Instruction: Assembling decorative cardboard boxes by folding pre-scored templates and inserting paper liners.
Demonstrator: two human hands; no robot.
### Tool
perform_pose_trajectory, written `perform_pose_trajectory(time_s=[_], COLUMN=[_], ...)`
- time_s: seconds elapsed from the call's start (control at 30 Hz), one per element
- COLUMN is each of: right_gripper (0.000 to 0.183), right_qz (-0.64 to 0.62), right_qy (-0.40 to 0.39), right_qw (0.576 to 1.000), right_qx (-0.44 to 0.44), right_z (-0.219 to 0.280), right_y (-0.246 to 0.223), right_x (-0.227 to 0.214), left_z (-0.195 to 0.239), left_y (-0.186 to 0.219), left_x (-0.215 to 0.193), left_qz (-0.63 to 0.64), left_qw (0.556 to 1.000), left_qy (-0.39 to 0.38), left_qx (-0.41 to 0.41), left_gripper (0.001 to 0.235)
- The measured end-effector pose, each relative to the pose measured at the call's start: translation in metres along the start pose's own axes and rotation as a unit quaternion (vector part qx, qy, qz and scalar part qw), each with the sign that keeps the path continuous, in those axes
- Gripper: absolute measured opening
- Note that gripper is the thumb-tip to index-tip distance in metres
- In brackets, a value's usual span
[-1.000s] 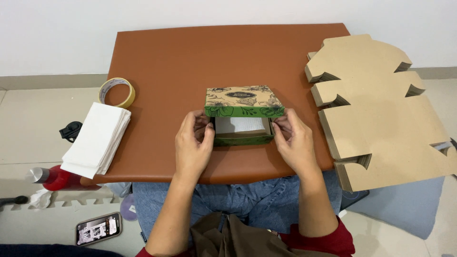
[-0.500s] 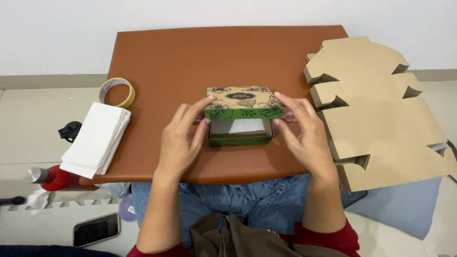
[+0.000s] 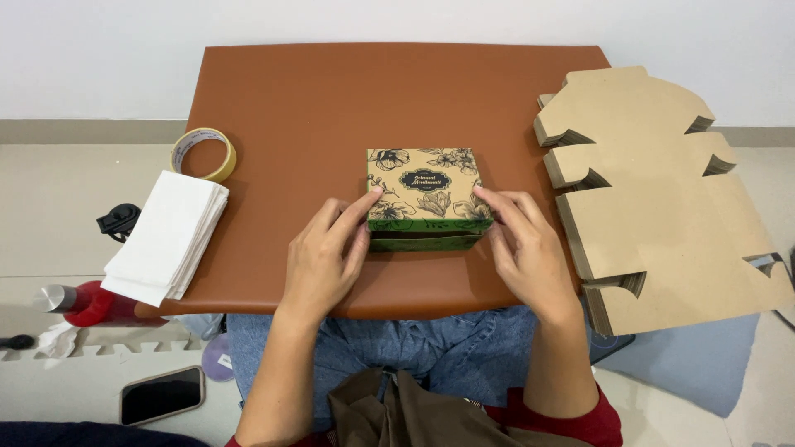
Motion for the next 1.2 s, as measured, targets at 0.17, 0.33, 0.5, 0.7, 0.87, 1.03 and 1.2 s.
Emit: perform_pose_trajectory(time_s=[0.17, 0.33, 0.5, 0.7, 0.87, 1.03, 1.2], right_gripper=[0.047, 0.042, 0.034, 0.024, 0.023, 0.021, 0.021], right_qz=[-0.002, -0.018, -0.016, 0.012, 0.029, 0.025, 0.017], right_qy=[0.006, 0.065, 0.108, 0.131, 0.127, 0.132, 0.126], right_qw=[1.000, 0.997, 0.993, 0.990, 0.990, 0.989, 0.990], right_qx=[-0.015, -0.035, -0.049, -0.047, -0.047, -0.062, -0.060], right_z=[0.006, 0.014, 0.017, 0.021, 0.022, 0.021, 0.025], right_y=[-0.011, -0.013, -0.010, -0.004, -0.003, -0.005, -0.002], right_x=[-0.006, -0.007, -0.005, -0.003, -0.002, -0.002, -0.001], left_z=[0.009, 0.020, 0.026, 0.030, 0.034, 0.032, 0.032], left_y=[0.004, 0.012, 0.008, 0.016, 0.014, 0.014, 0.012], left_x=[-0.001, -0.005, 0.004, -0.001, 0.005, 0.003, 0.004], left_qz=[0.033, 0.118, 0.108, 0.059, 0.027, 0.046, 0.069], left_qw=[0.999, 0.990, 0.986, 0.986, 0.985, 0.985, 0.984], left_qy=[0.027, 0.073, 0.121, 0.140, 0.158, 0.158, 0.154], left_qx=[0.027, 0.034, 0.041, 0.062, 0.063, 0.055, 0.058], left_gripper=[0.033, 0.032, 0.026, 0.018, 0.014, 0.013, 0.012])
Point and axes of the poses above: each hand's wrist, its own z-axis away from the middle knuckle, its own x-axis out of the palm, y = z × x, the point moved 4 cm from there along -z, towards the middle knuckle, and after that the axes turned 9 degrees about -x, right-handed, at the moved point
